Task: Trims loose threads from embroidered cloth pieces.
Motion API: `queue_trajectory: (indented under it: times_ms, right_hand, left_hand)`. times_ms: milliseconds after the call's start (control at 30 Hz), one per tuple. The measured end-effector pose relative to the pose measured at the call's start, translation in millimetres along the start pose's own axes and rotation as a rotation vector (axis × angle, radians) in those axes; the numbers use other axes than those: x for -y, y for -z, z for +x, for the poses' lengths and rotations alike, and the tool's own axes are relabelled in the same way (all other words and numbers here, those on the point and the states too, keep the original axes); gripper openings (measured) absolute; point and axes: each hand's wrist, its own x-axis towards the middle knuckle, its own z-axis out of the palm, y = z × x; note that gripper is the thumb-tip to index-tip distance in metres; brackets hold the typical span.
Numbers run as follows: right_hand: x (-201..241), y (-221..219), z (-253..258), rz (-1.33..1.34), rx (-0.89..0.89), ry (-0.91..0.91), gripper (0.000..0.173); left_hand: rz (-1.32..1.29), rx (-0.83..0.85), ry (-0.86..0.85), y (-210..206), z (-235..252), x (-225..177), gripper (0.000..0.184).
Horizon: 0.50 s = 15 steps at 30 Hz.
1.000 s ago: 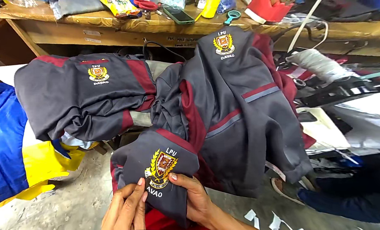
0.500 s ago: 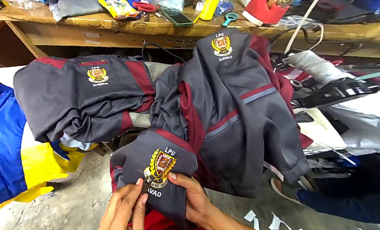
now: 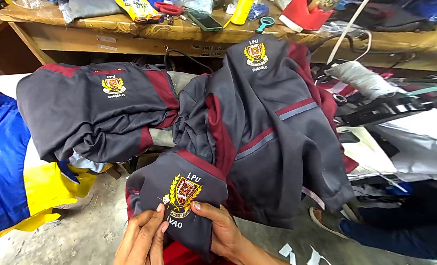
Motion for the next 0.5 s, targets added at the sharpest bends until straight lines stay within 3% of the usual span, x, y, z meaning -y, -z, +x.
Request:
queue_trajectory:
  times_ms: [500]
  right_hand:
    - [-0.9, 0.9, 1.4, 0.071, 0.024, -0.044, 0.020]
  left_hand:
    - [-0.053, -0.020, 0.005, -5.0, 0.0, 2.2, 0.017]
